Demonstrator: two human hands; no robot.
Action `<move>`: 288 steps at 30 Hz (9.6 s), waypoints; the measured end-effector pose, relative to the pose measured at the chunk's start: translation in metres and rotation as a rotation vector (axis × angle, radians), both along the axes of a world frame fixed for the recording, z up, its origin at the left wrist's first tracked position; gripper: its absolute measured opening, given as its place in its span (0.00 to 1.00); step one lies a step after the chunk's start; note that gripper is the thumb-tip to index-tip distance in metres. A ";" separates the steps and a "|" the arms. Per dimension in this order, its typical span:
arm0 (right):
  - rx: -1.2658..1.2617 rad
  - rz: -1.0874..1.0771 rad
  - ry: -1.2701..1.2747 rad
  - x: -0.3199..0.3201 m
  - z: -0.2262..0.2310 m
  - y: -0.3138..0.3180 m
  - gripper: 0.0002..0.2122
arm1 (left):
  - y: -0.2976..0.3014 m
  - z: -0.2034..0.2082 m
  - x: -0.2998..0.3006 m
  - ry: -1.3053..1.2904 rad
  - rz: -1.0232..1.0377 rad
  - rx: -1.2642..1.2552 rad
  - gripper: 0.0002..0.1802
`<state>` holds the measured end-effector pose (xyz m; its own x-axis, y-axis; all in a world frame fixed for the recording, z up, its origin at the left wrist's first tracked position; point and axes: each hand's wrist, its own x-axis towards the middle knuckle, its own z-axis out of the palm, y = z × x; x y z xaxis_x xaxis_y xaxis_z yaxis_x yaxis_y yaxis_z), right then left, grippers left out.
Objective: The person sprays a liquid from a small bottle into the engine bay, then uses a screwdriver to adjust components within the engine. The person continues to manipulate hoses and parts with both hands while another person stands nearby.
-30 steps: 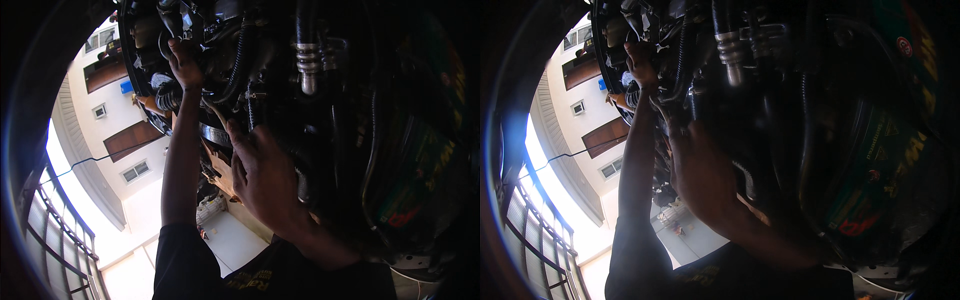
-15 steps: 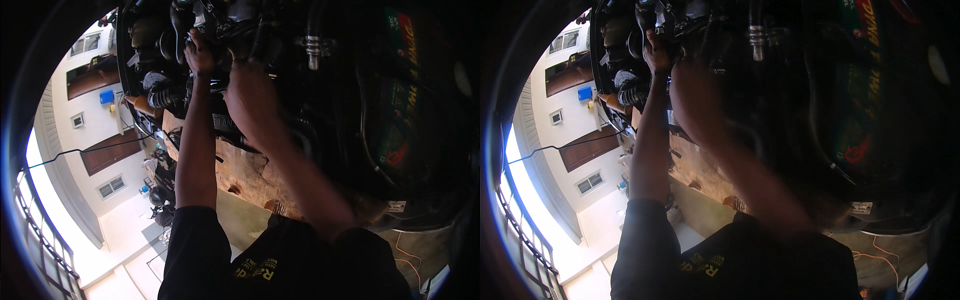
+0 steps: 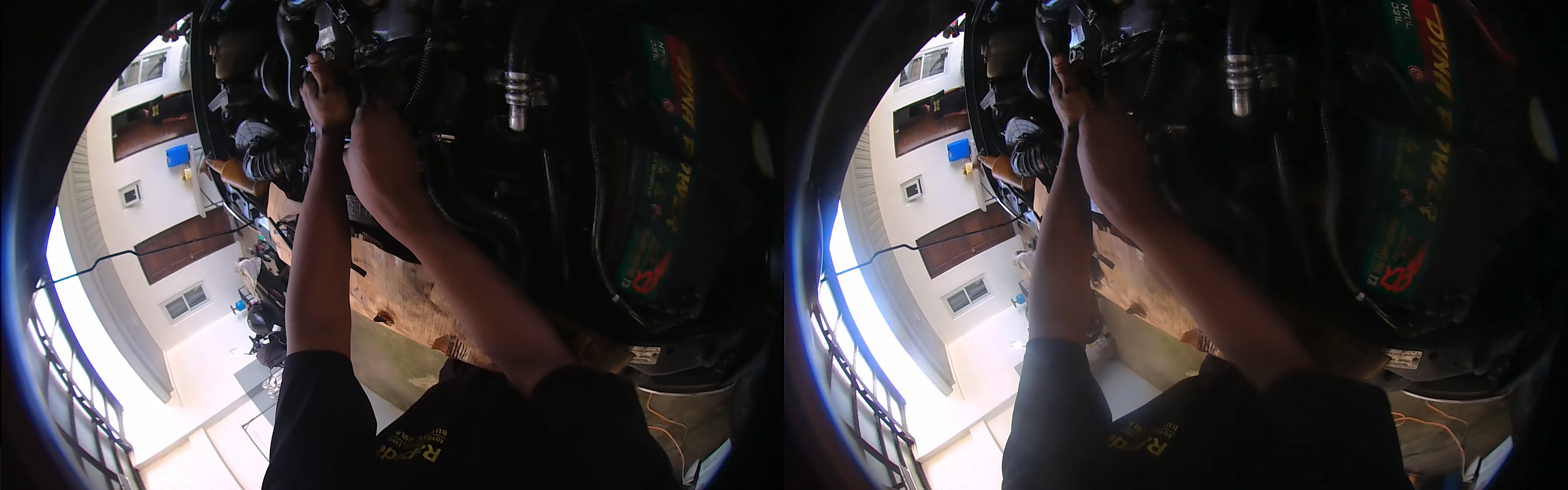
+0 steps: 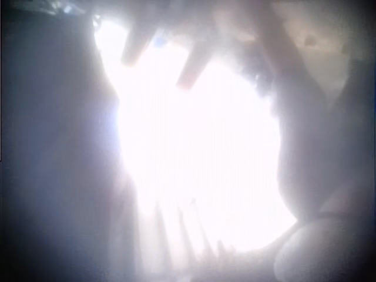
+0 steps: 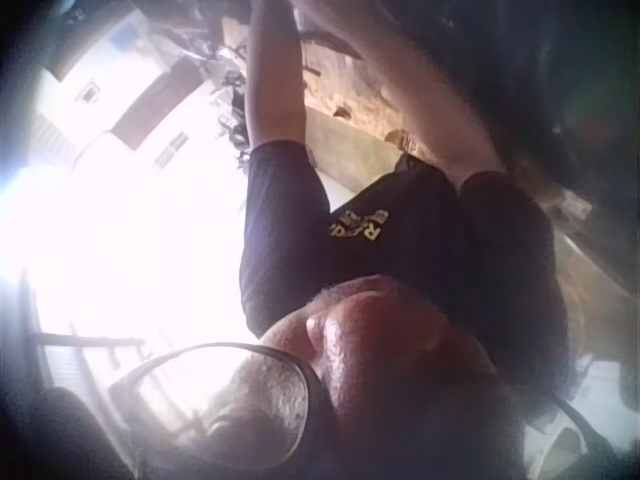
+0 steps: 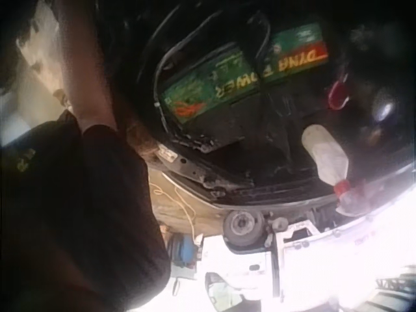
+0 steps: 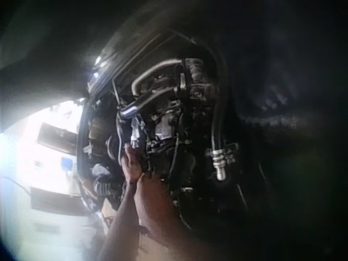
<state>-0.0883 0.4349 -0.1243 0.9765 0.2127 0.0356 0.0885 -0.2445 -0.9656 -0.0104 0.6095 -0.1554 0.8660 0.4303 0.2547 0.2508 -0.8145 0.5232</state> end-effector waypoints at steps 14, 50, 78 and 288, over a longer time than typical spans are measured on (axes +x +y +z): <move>-0.058 0.049 0.023 0.009 0.001 -0.013 0.11 | -0.006 0.003 0.005 0.033 0.044 -0.005 0.51; 0.078 -0.030 -0.155 0.017 -0.008 -0.013 0.10 | 0.008 -0.001 0.003 -0.038 0.024 0.028 0.50; -0.122 0.018 0.059 0.004 0.016 -0.025 0.09 | -0.001 0.001 0.001 -0.011 0.000 -0.066 0.50; -0.313 0.600 0.089 0.141 0.056 0.205 0.28 | 0.281 0.007 -0.351 -0.103 0.078 -0.492 0.27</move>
<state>0.0531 0.6399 -0.0685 0.6826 0.7055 -0.1905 0.2193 -0.4465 -0.8675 -0.3617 0.8901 -0.1482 0.8077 0.5830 0.0878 0.2282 -0.4464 0.8653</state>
